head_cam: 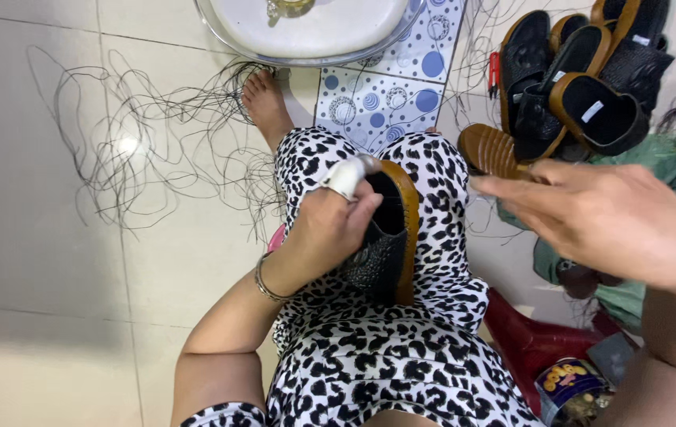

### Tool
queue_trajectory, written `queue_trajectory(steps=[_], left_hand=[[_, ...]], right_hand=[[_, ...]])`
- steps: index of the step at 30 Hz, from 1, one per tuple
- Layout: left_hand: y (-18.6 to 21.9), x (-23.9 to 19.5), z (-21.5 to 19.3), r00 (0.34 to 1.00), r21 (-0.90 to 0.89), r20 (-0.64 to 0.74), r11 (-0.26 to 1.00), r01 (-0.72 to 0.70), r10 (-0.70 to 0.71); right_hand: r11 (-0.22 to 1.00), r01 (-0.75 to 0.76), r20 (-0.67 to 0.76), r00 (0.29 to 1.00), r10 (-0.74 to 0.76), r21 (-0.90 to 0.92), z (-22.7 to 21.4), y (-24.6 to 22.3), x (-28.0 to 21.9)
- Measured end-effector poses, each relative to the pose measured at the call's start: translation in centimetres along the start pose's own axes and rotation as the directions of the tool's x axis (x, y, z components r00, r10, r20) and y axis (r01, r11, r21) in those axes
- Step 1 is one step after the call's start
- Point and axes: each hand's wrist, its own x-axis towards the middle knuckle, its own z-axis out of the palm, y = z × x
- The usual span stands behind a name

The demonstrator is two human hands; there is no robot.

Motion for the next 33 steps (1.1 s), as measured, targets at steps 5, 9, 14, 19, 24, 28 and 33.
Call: queue_trajectory(steps=[5, 9, 14, 19, 24, 28, 33], left_hand=[[-0.1, 0.7, 0.7, 0.975, 0.07, 0.15, 0.986, 0.154, -0.163], [0.0, 0.6, 2.3, 0.952, -0.273, 0.025, 0.914, 0.299, -0.304], [-1.3, 0.4, 2.4, 0.95, -0.4, -0.152, 0.896, 0.193, -0.273], [-0.3, -0.6, 0.0, 0.891, -0.624, -0.188, 0.751, 0.216, -0.412], [1.9, -0.4, -0.3, 0.911, -0.65, -0.136, 0.729, 0.215, -0.39], [0.5, -2.4, -2.6, 0.941, -0.5, 0.06, 0.806, 0.318, -0.334], [-1.6, -4.0, -4.4, 0.756, 0.006, 0.532, 0.894, 0.448, -0.383]], right_hand=[[0.263, 0.023, -0.075, 0.979, 0.188, 0.965, 5.4, -2.1, 2.7], [-0.277, 0.239, -0.131, 0.924, 0.359, 0.931, 8.8, -6.1, 4.5], [-0.507, 0.305, -0.251, 0.952, 0.174, 0.806, 8.6, -7.1, 4.3], [-0.229, 0.323, -0.319, 0.946, 0.056, 0.918, 5.8, -6.3, 4.5], [0.732, 0.324, -0.701, 0.655, 0.284, 0.599, 8.5, -8.1, 6.8], [0.727, -0.017, -0.642, 0.454, 0.617, 0.686, 14.0, 4.5, 3.1], [0.497, -0.517, -0.387, 0.312, 0.868, 0.697, 17.9, 13.2, -0.9]])
